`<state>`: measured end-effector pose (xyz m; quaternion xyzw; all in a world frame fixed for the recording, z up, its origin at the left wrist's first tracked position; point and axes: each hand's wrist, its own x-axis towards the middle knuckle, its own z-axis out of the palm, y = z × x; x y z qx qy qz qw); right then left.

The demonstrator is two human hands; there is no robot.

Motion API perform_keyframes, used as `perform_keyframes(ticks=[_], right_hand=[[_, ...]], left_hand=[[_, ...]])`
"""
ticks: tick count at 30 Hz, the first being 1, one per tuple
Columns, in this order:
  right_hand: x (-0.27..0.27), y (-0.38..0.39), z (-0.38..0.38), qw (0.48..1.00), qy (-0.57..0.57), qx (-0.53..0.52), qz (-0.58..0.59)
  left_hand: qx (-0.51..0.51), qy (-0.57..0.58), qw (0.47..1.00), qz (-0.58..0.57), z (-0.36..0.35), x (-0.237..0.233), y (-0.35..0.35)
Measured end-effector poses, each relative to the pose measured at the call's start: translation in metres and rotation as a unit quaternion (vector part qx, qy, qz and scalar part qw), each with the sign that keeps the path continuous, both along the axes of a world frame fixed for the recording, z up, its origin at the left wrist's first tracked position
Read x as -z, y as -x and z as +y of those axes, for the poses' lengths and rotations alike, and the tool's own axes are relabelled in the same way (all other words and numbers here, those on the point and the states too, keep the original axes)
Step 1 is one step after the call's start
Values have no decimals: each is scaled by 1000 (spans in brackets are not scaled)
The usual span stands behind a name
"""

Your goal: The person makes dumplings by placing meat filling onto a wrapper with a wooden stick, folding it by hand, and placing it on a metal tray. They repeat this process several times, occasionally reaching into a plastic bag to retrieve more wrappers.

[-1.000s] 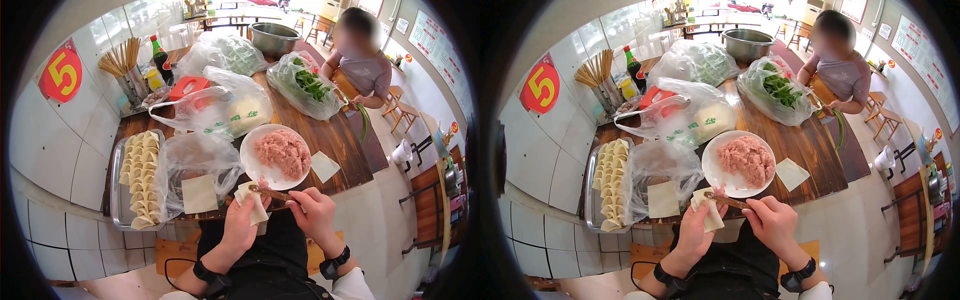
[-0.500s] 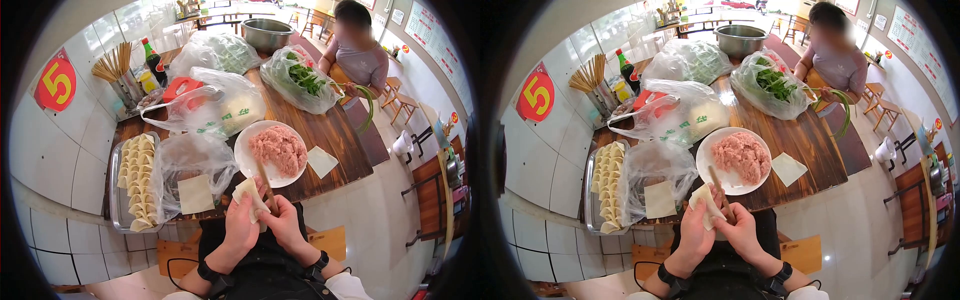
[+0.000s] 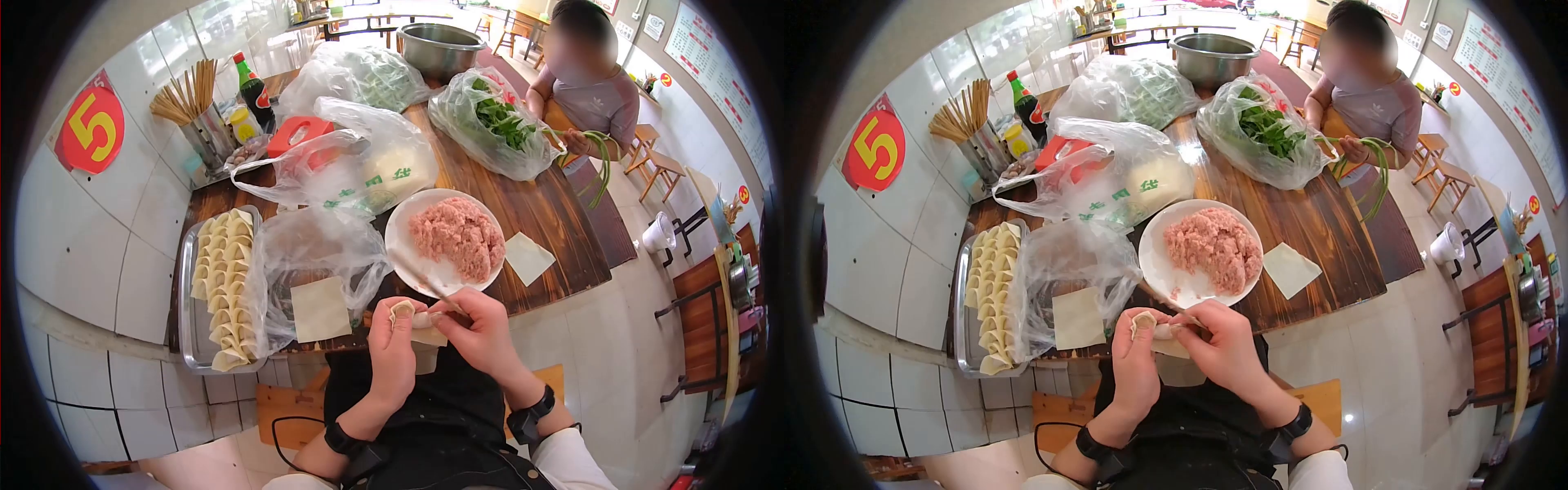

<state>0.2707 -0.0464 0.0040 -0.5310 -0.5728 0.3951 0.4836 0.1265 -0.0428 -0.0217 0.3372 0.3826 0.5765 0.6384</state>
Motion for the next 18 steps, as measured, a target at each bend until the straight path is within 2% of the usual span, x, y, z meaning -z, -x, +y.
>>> perform_keyframes(ticks=[1,2,3,4,5,7,8,10,15,17,18], right_hand=[[-9,-3,3,992,-43,-39,-113],[-17,-4,5,983,-67,-42,-167],[-22,-4,5,983,-67,-42,-166],[-27,-5,6,963,-98,-52,-246],[-31,-6,6,935,-129,-62,-323],[-36,-3,9,924,-153,-73,-344],[-37,-2,10,911,-177,-83,-363],[-37,-1,14,901,-188,-82,-381],[-43,1,21,894,-209,-70,-390],[-43,3,23,897,-251,-53,-360],[-38,2,24,896,-254,-54,-359]], left_hand=[[14,-35,992,118,0,0,3],[14,-35,992,118,0,1,4],[11,-87,977,195,-1,4,5],[9,-138,953,270,-1,4,5],[9,-138,953,270,-1,3,5],[5,-179,919,351,-1,-3,6],[7,-177,920,351,1,-1,7],[-22,-287,900,326,3,4,8],[-2,-256,912,320,1,-2,13],[9,-240,914,327,0,-3,14],[22,-213,934,285,0,-4,13]])
